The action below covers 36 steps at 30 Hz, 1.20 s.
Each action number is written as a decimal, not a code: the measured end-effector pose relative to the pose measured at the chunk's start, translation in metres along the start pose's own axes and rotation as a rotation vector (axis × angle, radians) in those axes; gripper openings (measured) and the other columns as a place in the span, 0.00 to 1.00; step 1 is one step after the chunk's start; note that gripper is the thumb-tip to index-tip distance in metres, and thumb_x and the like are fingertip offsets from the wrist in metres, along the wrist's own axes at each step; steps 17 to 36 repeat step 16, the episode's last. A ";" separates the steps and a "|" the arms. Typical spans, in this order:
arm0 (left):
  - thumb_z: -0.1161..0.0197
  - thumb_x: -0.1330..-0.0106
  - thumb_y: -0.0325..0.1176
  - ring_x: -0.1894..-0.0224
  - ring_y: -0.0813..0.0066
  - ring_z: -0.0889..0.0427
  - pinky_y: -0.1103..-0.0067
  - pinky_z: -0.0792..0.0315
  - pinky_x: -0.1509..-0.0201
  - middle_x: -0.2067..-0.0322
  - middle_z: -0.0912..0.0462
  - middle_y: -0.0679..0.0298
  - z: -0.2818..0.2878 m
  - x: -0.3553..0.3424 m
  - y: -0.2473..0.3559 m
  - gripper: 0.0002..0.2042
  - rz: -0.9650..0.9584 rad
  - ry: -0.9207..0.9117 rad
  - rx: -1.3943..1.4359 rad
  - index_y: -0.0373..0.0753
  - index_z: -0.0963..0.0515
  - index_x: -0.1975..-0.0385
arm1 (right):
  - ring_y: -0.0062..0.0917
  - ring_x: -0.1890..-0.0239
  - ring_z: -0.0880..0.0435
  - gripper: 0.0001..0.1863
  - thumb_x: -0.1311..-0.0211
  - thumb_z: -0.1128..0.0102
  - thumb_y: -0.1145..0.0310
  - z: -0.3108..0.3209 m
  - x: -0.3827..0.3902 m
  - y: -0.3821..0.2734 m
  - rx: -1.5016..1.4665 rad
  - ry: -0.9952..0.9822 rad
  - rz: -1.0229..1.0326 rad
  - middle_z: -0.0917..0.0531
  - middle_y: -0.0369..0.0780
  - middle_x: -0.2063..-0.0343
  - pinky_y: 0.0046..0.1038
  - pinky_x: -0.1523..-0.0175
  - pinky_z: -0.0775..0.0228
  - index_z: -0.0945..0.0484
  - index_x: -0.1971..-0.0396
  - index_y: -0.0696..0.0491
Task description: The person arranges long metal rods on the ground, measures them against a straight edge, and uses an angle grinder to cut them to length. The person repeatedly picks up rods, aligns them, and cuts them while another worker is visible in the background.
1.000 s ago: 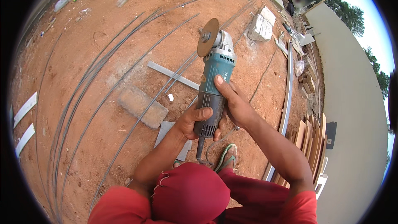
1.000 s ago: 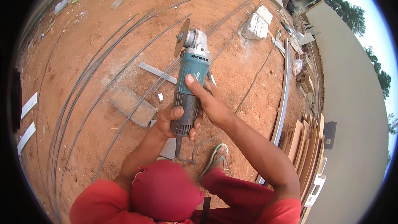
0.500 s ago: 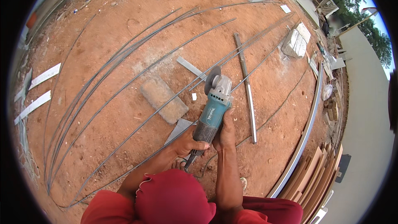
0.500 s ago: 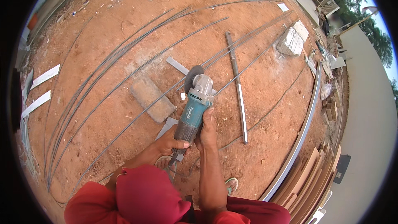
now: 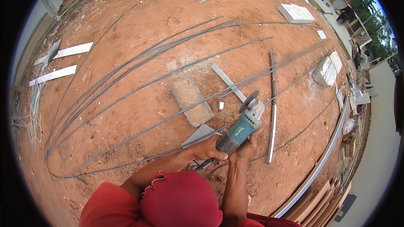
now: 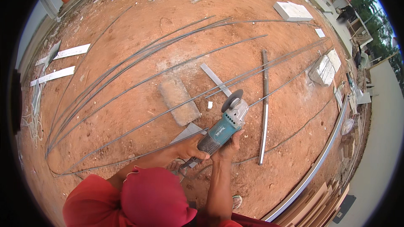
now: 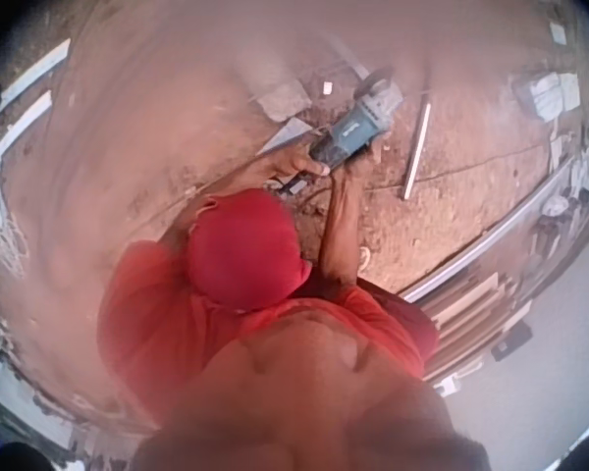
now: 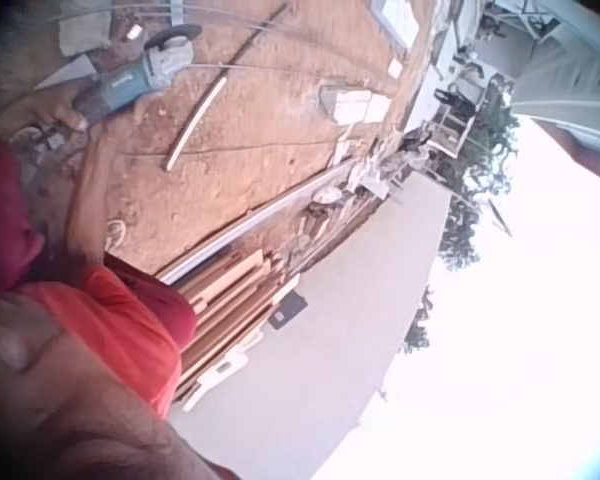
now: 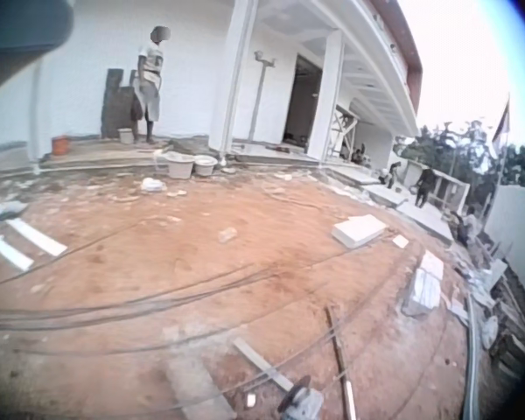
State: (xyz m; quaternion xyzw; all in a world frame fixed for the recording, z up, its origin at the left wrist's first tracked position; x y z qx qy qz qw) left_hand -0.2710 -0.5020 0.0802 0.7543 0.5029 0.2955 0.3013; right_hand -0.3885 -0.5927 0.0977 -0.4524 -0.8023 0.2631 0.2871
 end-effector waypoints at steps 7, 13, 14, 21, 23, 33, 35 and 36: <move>0.27 0.45 0.29 0.70 0.72 0.16 0.72 0.21 0.64 0.68 0.15 0.60 -0.004 -0.025 -0.031 0.15 -0.094 0.089 -0.201 0.31 0.20 0.60 | 0.40 0.55 0.13 0.37 0.25 0.55 0.36 0.013 -0.003 -0.018 0.022 0.013 -0.033 0.15 0.49 0.54 0.43 0.51 0.17 0.28 0.39 0.58; 0.24 0.52 0.36 0.62 0.54 0.13 0.68 0.20 0.54 0.63 0.14 0.48 -0.019 -0.037 -0.025 0.26 -0.194 0.634 -0.640 0.31 0.23 0.53 | 0.35 0.52 0.16 0.41 0.28 0.48 0.33 0.015 -0.007 -0.025 0.639 0.186 -0.057 0.16 0.44 0.53 0.38 0.45 0.22 0.28 0.40 0.61; 0.24 0.52 0.36 0.60 0.51 0.12 0.67 0.19 0.53 0.61 0.13 0.47 -0.020 -0.037 -0.027 0.28 -0.191 0.714 -0.655 0.33 0.24 0.50 | 0.33 0.53 0.17 0.42 0.30 0.42 0.35 0.012 -0.007 -0.019 0.835 0.143 -0.039 0.17 0.44 0.54 0.37 0.44 0.24 0.29 0.40 0.63; 0.23 0.52 0.37 0.58 0.47 0.11 0.66 0.18 0.52 0.59 0.13 0.46 -0.025 -0.037 -0.030 0.30 -0.190 0.786 -0.654 0.35 0.25 0.47 | 0.36 0.52 0.17 0.46 0.41 0.27 0.36 0.025 -0.020 -0.007 1.178 0.052 0.012 0.16 0.44 0.54 0.36 0.42 0.24 0.29 0.40 0.63; 0.23 0.52 0.37 0.58 0.47 0.11 0.66 0.18 0.52 0.59 0.13 0.46 -0.025 -0.037 -0.030 0.30 -0.190 0.786 -0.654 0.35 0.25 0.47 | 0.36 0.52 0.17 0.46 0.41 0.27 0.36 0.025 -0.020 -0.007 1.178 0.052 0.012 0.16 0.44 0.54 0.36 0.42 0.24 0.29 0.40 0.63; 0.23 0.52 0.37 0.58 0.47 0.11 0.66 0.18 0.52 0.59 0.13 0.46 -0.025 -0.037 -0.030 0.30 -0.190 0.786 -0.654 0.35 0.25 0.47 | 0.36 0.52 0.17 0.46 0.41 0.27 0.36 0.025 -0.020 -0.007 1.178 0.052 0.012 0.16 0.44 0.54 0.36 0.42 0.24 0.29 0.40 0.63; 0.23 0.52 0.37 0.58 0.47 0.11 0.66 0.18 0.52 0.59 0.13 0.46 -0.025 -0.037 -0.030 0.30 -0.190 0.786 -0.654 0.35 0.25 0.47 | 0.36 0.52 0.17 0.46 0.41 0.27 0.36 0.025 -0.020 -0.007 1.178 0.052 0.012 0.16 0.44 0.54 0.36 0.42 0.24 0.29 0.40 0.63; 0.23 0.52 0.37 0.58 0.47 0.11 0.66 0.18 0.52 0.59 0.13 0.46 -0.025 -0.037 -0.030 0.30 -0.190 0.786 -0.654 0.35 0.25 0.47 | 0.36 0.52 0.17 0.46 0.41 0.27 0.36 0.025 -0.020 -0.007 1.178 0.052 0.012 0.16 0.44 0.54 0.36 0.42 0.24 0.29 0.40 0.63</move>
Point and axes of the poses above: each hand's wrist, its own x-axis away from the middle knuckle, its own z-axis out of the back of the hand, y = z × x, the point moved 1 cm from there along -x, towards the middle knuckle
